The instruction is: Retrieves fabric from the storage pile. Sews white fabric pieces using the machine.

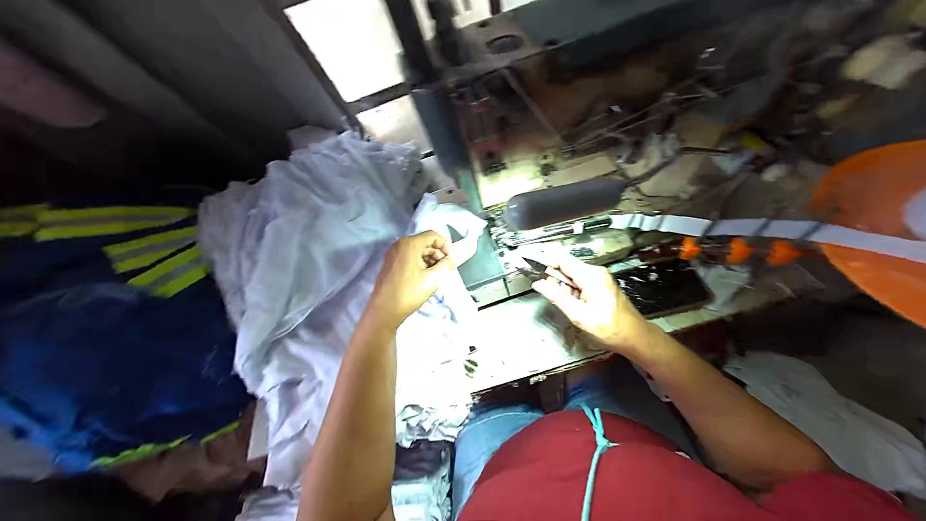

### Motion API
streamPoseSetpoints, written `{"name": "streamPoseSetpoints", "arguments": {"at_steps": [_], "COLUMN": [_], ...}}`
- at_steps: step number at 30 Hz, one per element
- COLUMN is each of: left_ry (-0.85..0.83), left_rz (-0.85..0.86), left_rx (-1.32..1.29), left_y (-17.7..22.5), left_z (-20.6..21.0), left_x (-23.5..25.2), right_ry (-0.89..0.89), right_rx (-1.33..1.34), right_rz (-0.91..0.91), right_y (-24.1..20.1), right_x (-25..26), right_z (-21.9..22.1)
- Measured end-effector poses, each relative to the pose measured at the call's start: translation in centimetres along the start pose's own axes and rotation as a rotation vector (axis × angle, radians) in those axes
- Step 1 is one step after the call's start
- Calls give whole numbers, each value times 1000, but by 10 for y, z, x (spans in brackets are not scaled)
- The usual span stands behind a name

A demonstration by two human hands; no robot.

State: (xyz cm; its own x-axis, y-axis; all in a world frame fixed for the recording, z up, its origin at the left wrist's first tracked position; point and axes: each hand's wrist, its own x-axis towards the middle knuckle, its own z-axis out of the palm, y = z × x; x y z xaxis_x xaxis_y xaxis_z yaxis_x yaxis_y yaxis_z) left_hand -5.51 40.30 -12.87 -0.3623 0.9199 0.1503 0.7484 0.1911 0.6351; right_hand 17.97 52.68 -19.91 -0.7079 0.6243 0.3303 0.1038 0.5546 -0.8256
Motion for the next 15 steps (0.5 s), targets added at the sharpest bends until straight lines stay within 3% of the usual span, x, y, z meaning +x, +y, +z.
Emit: {"name": "streamPoseSetpoints", "arguments": {"at_steps": [5,9,15], "left_ry": [20,96,268], "left_rz": [-33,-38,24], "left_rx": [-371,-399,-379], "left_y": [-8,-2,-2], "left_z": [2,9,26], "left_x": [-6,-11,-19], "right_ry": [-23,-140,-77], "right_rx": [-308,-499,-521], "right_rz": [-209,-148,-158], "right_y": [-30,-47,-48], "right_x": [28,46,59], "right_z": [10,27,47]}}
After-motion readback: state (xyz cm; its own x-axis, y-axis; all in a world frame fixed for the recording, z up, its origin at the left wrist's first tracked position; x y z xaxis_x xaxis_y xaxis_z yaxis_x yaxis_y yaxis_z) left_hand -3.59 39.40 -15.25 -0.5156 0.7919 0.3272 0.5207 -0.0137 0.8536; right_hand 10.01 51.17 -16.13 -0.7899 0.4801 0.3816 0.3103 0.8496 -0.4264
